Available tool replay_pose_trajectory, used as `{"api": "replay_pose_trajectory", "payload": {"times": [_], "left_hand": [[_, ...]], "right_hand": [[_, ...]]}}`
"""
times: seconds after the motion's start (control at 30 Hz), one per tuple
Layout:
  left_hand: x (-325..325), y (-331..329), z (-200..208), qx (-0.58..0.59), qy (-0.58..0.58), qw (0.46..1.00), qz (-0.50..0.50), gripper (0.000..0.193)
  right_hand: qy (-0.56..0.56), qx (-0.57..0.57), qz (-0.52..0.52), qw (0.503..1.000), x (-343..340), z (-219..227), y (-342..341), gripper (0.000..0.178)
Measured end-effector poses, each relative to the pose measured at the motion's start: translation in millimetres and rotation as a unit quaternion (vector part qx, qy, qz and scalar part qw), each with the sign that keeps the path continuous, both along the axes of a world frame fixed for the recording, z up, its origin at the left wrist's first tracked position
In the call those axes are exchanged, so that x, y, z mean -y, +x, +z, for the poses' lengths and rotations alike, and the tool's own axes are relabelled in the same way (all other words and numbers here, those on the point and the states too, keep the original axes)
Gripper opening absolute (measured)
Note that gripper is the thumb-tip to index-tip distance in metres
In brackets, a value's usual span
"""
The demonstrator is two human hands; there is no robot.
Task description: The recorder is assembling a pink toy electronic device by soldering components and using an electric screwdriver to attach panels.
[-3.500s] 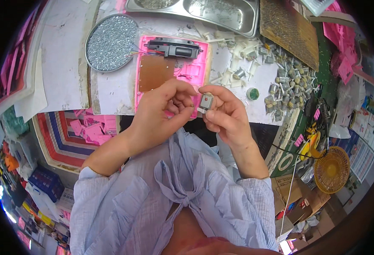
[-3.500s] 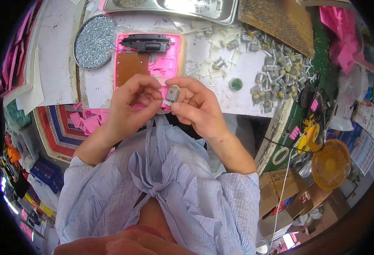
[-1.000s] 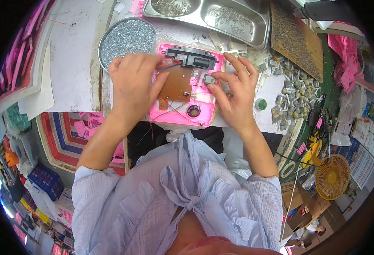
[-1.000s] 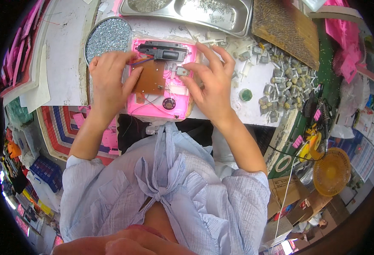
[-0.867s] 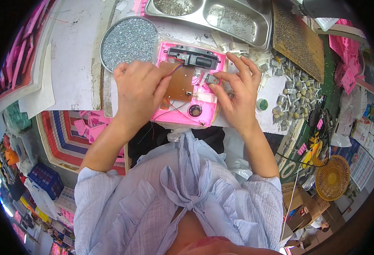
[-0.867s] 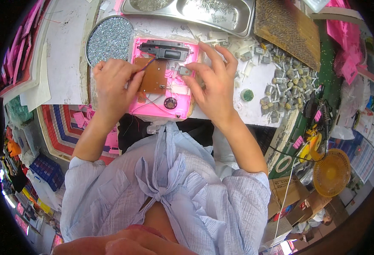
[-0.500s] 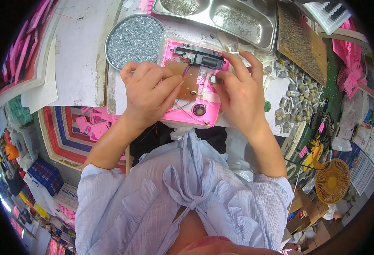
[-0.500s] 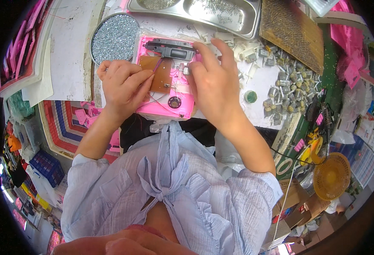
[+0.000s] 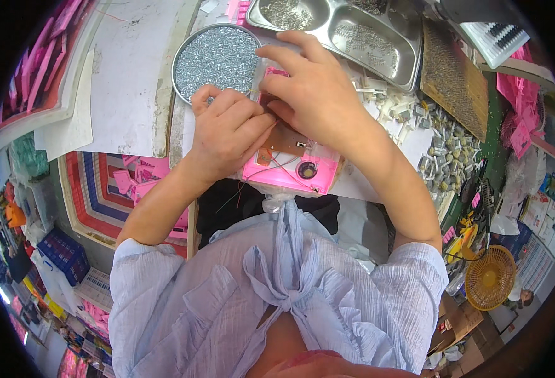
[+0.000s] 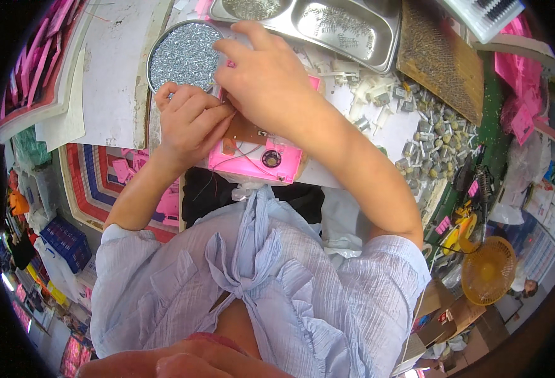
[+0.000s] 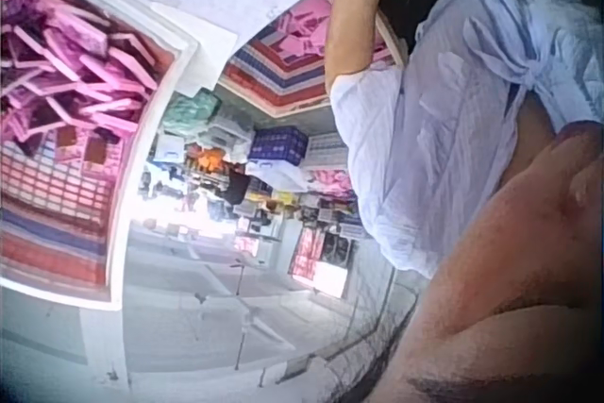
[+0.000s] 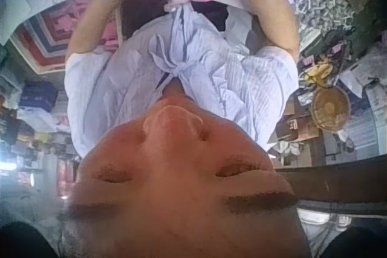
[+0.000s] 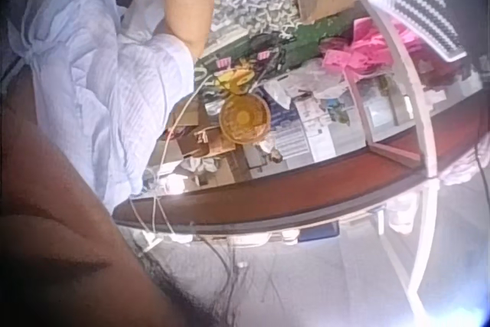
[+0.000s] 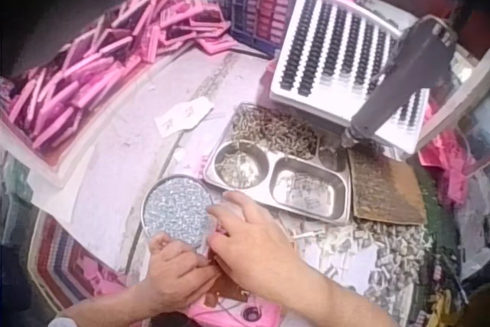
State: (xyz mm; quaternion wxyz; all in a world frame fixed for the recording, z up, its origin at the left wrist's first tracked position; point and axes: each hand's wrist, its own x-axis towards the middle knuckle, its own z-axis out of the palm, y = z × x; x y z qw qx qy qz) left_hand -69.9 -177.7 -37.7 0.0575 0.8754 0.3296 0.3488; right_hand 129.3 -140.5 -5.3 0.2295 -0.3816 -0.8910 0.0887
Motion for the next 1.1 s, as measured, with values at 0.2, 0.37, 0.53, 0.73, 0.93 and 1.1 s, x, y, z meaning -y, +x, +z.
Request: {"api": "replay_pose_trajectory", "payload": {"times": [0.2,0.37,0.53,0.73,0.93,1.1], "left_hand": [[-1.5,-4.8,0.4,0.020,0.004,1.000,0.013,0.022],[-12.2,-7.9,2.4,0.013,0.069,0.997,-0.021,0.029],[-16.1,-13.6,11.4,-0.015,0.097,0.993,-0.066,0.034],[-10.1,-24.6,19.9,-0.010,0.020,1.000,-0.009,0.034],[11.8,24.9,48.3,0.112,-0.138,0.982,-0.064,0.029],[3.5,52.6,30.9,0.141,-0.253,0.955,-0.072,0.025]], "right_hand": [[-0.091,-0.079,0.007,0.993,2.7,10.1,7.4,0.015],[-0.121,-0.051,0.027,0.991,3.3,7.0,14.8,0.015],[-0.101,-0.039,0.060,0.992,-0.6,8.1,20.4,0.015],[-0.007,-0.059,-0.039,0.997,50.8,2.4,42.7,0.013],[-0.038,-0.132,-0.108,0.985,66.4,-8.1,57.2,0.015],[-0.071,-0.238,-0.109,0.963,65.4,-9.5,63.8,0.015]]}}
